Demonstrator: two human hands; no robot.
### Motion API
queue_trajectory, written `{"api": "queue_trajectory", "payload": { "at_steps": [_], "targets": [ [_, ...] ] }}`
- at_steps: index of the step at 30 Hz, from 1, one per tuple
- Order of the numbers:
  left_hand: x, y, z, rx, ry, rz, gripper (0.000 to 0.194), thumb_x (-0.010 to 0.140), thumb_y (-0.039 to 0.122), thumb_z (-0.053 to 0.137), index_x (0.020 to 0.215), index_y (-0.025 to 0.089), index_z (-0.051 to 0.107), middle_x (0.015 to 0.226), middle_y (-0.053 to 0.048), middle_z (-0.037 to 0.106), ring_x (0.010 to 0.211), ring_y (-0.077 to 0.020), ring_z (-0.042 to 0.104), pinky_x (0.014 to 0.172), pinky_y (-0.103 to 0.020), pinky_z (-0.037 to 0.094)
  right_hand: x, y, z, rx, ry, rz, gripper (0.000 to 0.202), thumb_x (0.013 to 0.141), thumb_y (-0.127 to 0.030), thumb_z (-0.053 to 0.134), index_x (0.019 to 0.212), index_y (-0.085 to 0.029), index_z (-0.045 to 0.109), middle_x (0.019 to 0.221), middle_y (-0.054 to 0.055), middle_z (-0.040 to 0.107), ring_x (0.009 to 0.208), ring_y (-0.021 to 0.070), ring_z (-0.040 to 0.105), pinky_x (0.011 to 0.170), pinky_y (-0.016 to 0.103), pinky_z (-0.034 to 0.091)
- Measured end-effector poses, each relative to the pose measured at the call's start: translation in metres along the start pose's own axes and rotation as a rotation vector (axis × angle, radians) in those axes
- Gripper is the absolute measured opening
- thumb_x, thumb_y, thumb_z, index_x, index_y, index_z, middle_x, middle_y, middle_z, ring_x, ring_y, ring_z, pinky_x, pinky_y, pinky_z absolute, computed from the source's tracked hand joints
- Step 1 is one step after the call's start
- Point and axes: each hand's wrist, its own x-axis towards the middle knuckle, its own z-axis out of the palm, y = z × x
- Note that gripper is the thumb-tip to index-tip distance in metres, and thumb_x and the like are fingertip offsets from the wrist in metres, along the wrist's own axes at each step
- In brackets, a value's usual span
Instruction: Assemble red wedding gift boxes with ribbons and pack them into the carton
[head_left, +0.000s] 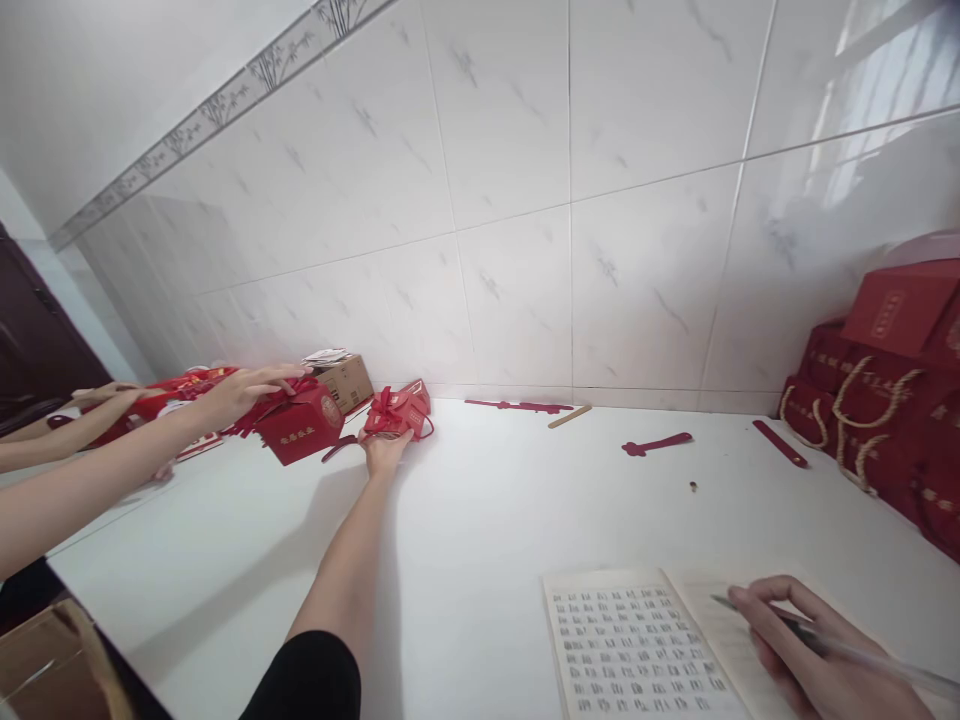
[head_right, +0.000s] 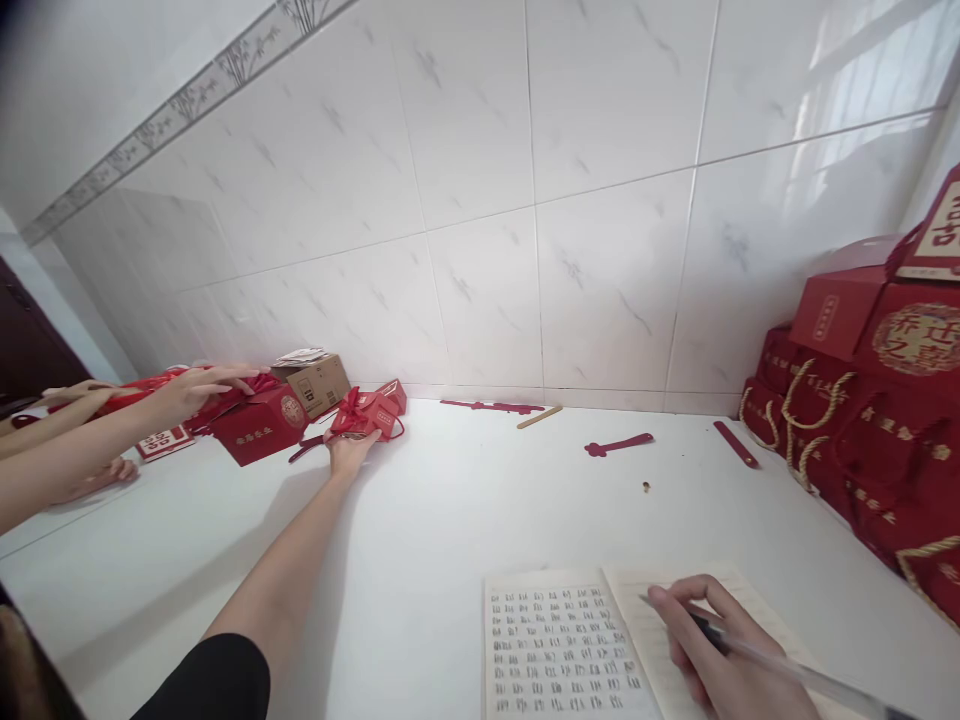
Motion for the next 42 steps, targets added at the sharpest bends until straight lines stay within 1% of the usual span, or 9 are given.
{"api": "queue_trajectory", "payload": {
  "at_steps": [8, 13, 19, 24, 28, 31, 34, 37, 42],
  "targets": [
    [-0.108, 0.07, 0.021, -0.262, -0.24, 0.025, 0.076, 0.05, 0.02, 0.079, 0.111, 0.021, 0.034, 0.109, -0.008, 0.052, 0.102, -0.0244, 0.056, 0.087, -0.042, 0.046, 0.023, 0.017, -0.012, -0.211, 0.093, -0.585, 0.038, 0.079, -0.043, 0.04, 0.105, -0.025, 0.061, 0.107, 0.008, 0.063, 0.1, 0.0283, 0.059, 0.085, 0.045, 0.049],
    [-0.198, 0.139, 0.019, -0.511, -0.474, 0.077, 0.084, 0.053, 0.026, 0.08, 0.118, 0.022, 0.028, 0.125, -0.014, 0.042, 0.112, -0.0254, 0.05, 0.092, -0.04, 0.042, 0.011, -0.016, -0.007, -0.125, 0.146, -0.543, 0.051, 0.082, -0.049, 0.046, 0.126, -0.025, 0.047, 0.127, 0.011, 0.05, 0.116, 0.0316, 0.048, 0.094, 0.053, 0.043],
    [-0.275, 0.177, -0.008, -0.594, -0.583, -0.033, 0.086, 0.055, 0.029, 0.079, 0.122, 0.022, 0.026, 0.127, -0.015, 0.036, 0.117, -0.0265, 0.046, 0.097, -0.042, 0.039, -0.002, -0.077, 0.018, 0.266, -0.14, -0.595, 0.082, 0.075, -0.057, 0.059, 0.142, -0.028, 0.02, 0.146, 0.012, 0.023, 0.127, 0.0304, 0.037, 0.101, 0.05, 0.037],
    [-0.281, 0.171, -0.032, -0.691, -0.836, 0.216, 0.064, 0.062, 0.031, 0.071, 0.118, 0.023, 0.041, 0.122, -0.012, 0.044, 0.114, -0.0267, 0.047, 0.092, -0.041, 0.043, 0.0, -0.071, 0.019, 0.457, -0.121, -0.557, 0.069, 0.075, -0.055, 0.061, 0.132, -0.028, 0.033, 0.133, 0.01, 0.042, 0.119, 0.0289, 0.044, 0.094, 0.05, 0.043],
    [-0.265, 0.164, -0.031, -0.842, -1.028, 0.089, 0.017, 0.071, 0.032, 0.05, 0.081, 0.02, 0.056, 0.084, -0.007, 0.059, 0.078, -0.0211, 0.058, 0.068, -0.036, 0.049, 0.001, -0.06, 0.006, 0.676, -0.121, -0.374, 0.05, 0.073, -0.053, 0.062, 0.112, -0.026, 0.047, 0.109, 0.006, 0.056, 0.095, 0.0237, 0.057, 0.077, 0.041, 0.053],
    [-0.251, 0.158, -0.022, -0.788, -0.848, -0.109, 0.015, 0.071, 0.034, 0.045, 0.073, 0.02, 0.051, 0.062, 0.0, 0.051, 0.056, -0.0149, 0.052, 0.057, -0.031, 0.045, -0.004, -0.062, 0.004, 0.662, -0.249, -0.39, 0.043, 0.073, -0.045, 0.063, 0.108, -0.025, 0.051, 0.107, 0.004, 0.057, 0.093, 0.0226, 0.057, 0.071, 0.035, 0.053],
    [-0.238, 0.153, -0.019, -0.706, -0.677, -0.201, 0.022, 0.071, 0.039, 0.05, 0.082, 0.021, 0.055, 0.08, -0.002, 0.057, 0.072, -0.0157, 0.055, 0.062, -0.027, 0.045, -0.013, -0.066, 0.009, 0.606, -0.375, -0.432, 0.041, 0.074, -0.037, 0.06, 0.112, -0.025, 0.053, 0.112, 0.004, 0.057, 0.097, 0.0226, 0.056, 0.074, 0.033, 0.051],
    [-0.231, 0.152, -0.022, -0.717, -0.893, -0.192, 0.04, 0.075, 0.054, 0.047, 0.095, 0.021, 0.058, 0.109, -0.006, 0.058, 0.096, -0.0208, 0.055, 0.071, -0.029, 0.047, -0.016, -0.067, 0.014, 0.609, -0.396, -0.407, 0.037, 0.075, -0.033, 0.056, 0.111, -0.024, 0.054, 0.109, 0.003, 0.059, 0.097, 0.0219, 0.056, 0.077, 0.032, 0.049],
    [-0.233, 0.158, -0.028, -0.723, -1.291, -0.08, 0.054, 0.063, 0.053, 0.068, 0.102, 0.018, 0.056, 0.105, -0.007, 0.063, 0.1, -0.0252, 0.057, 0.087, -0.036, 0.045, -0.01, -0.064, 0.011, 0.589, -0.379, -0.387, 0.04, 0.07, -0.028, 0.054, 0.109, -0.023, 0.054, 0.103, 0.002, 0.061, 0.097, 0.0229, 0.056, 0.079, 0.035, 0.049]
  ]
}}
